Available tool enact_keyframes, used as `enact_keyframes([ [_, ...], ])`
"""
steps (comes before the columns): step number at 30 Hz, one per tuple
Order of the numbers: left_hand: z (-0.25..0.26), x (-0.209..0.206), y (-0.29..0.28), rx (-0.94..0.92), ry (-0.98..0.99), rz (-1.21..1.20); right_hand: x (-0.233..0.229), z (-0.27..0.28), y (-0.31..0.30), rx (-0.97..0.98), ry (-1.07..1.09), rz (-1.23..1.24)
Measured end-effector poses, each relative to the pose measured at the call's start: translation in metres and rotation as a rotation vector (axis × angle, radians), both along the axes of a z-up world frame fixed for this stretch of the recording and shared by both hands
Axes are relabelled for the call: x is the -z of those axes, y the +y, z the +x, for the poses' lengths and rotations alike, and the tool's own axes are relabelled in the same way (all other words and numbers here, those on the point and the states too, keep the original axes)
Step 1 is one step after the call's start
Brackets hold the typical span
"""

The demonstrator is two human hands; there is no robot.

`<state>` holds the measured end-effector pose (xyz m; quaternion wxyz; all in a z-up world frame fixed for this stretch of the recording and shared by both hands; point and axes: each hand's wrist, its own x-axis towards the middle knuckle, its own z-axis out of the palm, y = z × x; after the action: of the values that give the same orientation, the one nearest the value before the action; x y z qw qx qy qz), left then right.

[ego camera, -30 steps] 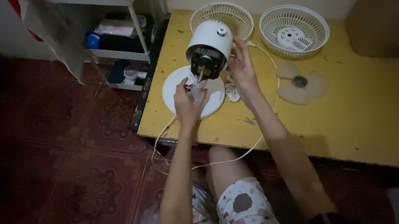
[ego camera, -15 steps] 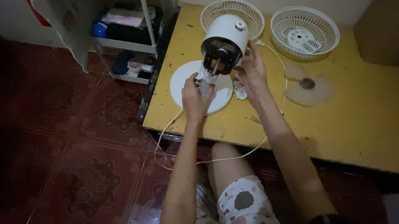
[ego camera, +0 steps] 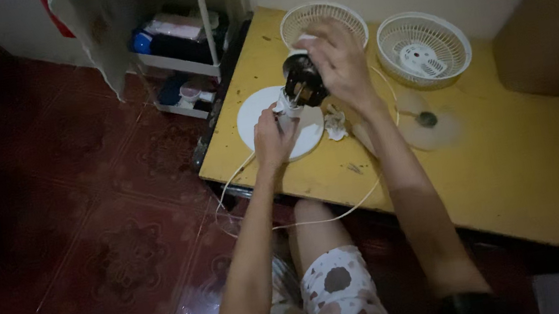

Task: The person assembles a small white table fan by inserting the fan blade into the motor housing, securing it with a nut, and attaching the front grille. The person uses a screwdriver to tighten the nut and then fits the grille onto the fan.

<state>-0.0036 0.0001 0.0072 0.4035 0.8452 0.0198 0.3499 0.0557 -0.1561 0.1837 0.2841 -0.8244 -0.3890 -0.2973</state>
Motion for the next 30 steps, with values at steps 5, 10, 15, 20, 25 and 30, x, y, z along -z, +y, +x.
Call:
enact_keyframes([
  [5, 0.001, 0.001, 0.003, 0.018, -0.037, 0.033, -0.015, 0.002, 0.004, -0.041, -0.018, 0.006],
  [10, 0.004, 0.007, 0.003, 0.011, -0.007, 0.056, -0.012, 0.022, 0.003, 0.006, 0.222, 0.037],
  [15, 0.006, 0.002, 0.006, 0.046, 0.052, -0.025, -0.009, 0.029, 0.015, -0.043, 0.044, 0.026],
  [20, 0.013, -0.014, 0.005, 0.137, -0.103, -0.144, -0.02, 0.022, 0.015, -0.144, 0.045, 0.096],
  [25, 0.016, -0.034, -0.001, 0.239, -0.174, -0.208, -0.014, 0.031, 0.009, -0.219, 0.204, 0.161],
  [30, 0.027, -0.061, 0.022, 0.494, -0.023, -0.321, 0.038, 0.036, -0.031, -0.496, 0.465, 0.709],
])
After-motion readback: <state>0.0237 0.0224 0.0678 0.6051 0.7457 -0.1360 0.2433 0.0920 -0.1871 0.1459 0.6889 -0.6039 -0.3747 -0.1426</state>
